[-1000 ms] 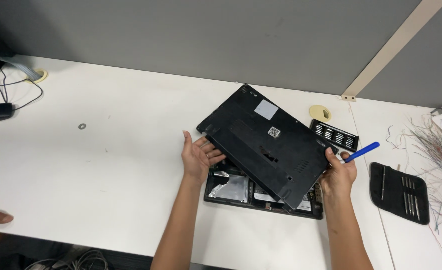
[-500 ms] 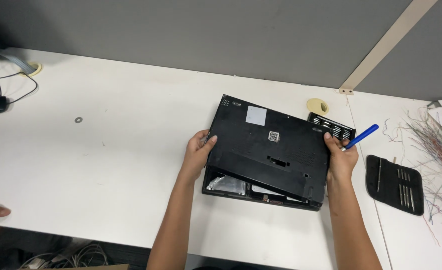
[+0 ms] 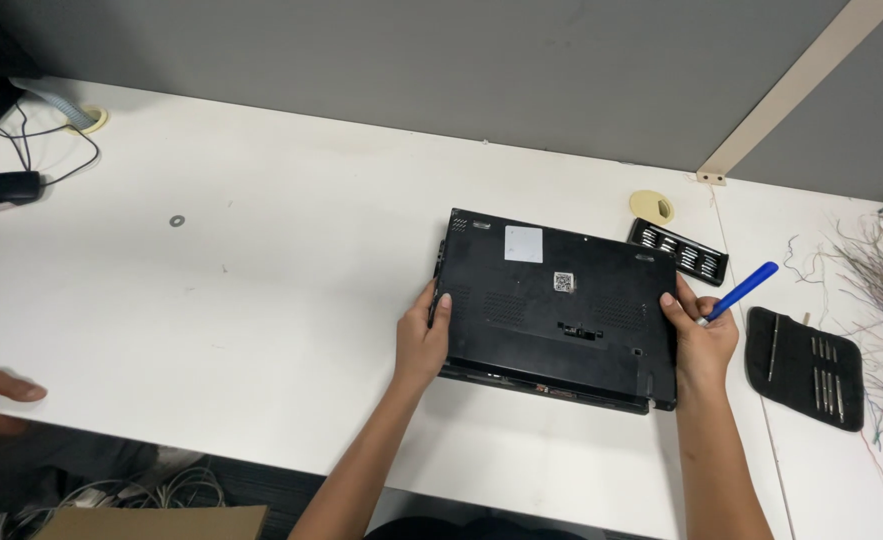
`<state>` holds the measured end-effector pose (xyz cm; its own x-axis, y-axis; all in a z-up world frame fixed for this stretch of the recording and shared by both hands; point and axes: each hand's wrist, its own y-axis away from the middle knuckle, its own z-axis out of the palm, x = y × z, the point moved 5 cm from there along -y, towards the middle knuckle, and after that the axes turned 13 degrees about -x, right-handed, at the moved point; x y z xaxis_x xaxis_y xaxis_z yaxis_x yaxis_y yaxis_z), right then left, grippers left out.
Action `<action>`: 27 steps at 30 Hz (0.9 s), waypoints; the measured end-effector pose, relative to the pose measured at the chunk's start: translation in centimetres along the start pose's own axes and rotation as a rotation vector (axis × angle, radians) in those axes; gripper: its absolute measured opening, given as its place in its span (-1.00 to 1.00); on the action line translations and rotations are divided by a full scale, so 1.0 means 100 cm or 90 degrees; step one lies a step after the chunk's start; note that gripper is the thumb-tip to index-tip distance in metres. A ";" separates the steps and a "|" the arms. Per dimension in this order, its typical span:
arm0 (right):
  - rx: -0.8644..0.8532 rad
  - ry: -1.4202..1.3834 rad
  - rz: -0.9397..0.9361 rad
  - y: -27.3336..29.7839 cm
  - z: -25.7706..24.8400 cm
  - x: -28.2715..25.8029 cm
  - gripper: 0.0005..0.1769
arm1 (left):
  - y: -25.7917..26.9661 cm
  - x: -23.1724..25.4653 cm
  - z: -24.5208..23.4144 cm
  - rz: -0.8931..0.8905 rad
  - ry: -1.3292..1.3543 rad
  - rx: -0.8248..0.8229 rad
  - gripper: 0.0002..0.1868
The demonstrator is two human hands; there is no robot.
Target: The person reassembles the laptop components and screws the bottom panel back on.
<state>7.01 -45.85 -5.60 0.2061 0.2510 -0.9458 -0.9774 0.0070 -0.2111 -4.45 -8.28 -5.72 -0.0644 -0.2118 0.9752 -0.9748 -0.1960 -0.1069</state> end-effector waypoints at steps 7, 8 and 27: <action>-0.013 -0.008 0.052 -0.005 -0.011 0.013 -0.59 | 0.005 0.004 -0.011 -0.027 -0.254 -0.032 -0.40; -0.004 0.015 0.072 -0.003 -0.009 0.013 -0.60 | 0.005 -0.002 -0.011 -0.032 -0.254 -0.069 -0.37; 0.032 0.230 0.187 0.023 0.031 -0.002 -0.67 | 0.009 -0.040 -0.006 -0.030 -0.325 -0.099 -0.35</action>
<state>4.56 -42.90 -5.16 -0.0850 -0.1041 -0.9909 -0.9960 0.0349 0.0818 -5.25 -6.99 -9.63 0.0550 -0.6527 0.7556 -0.9967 -0.0810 0.0026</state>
